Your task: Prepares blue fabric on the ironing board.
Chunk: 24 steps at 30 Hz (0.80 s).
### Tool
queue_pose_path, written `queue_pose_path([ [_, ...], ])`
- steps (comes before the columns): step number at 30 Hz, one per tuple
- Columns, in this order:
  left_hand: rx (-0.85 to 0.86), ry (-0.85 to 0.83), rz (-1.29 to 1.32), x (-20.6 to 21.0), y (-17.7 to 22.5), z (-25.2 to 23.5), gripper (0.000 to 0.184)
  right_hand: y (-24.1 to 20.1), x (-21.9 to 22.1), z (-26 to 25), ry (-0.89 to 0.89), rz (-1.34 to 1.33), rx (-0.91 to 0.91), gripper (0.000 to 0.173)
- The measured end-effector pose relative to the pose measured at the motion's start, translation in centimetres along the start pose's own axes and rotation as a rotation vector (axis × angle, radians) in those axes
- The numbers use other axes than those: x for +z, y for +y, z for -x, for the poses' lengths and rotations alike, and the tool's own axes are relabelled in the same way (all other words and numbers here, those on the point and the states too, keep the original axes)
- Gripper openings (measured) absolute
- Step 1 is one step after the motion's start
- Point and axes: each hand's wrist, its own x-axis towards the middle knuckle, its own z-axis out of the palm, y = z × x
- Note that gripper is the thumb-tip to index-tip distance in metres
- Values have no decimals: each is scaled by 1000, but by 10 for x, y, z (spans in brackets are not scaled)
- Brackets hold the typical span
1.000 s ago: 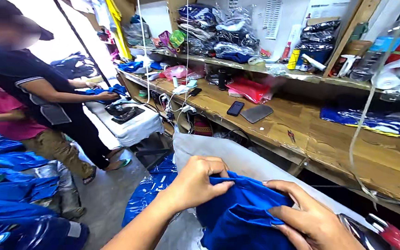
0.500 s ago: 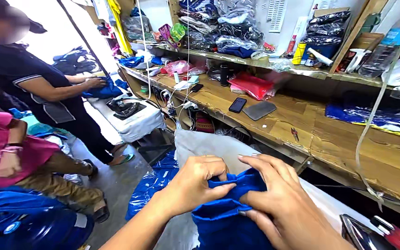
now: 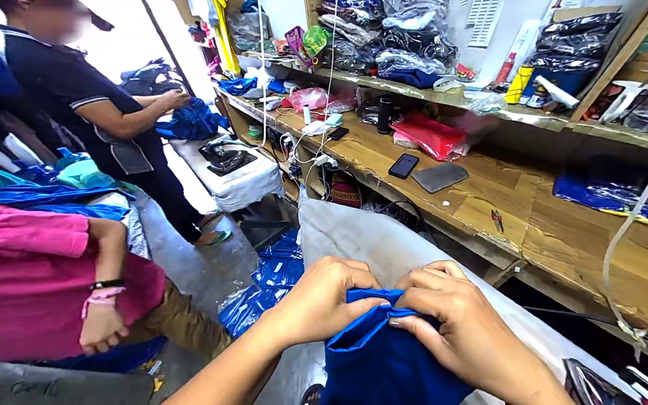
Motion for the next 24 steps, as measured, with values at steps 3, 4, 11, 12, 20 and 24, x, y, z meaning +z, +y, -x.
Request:
queue_pose_path([
  [3,-16,29,101,3,2,3,25,0,2,2,29,-51,76,33],
  [4,-22,33,136,4,3,3,23,-1,2,2,34,-57,91,35],
  [11,-30,5,236,6,9,7,22,-5,0,7,63,-76,85,35],
  [12,-29,6,240,6,10,7,22,-6,0,7,65,-83,80,35],
  [20,6,-20,185,6,13,13,26,0,2,10,6,-157,68,34],
  [24,46,-113,78,-7,16,9,46,2,7,8,18,-99,45,27],
])
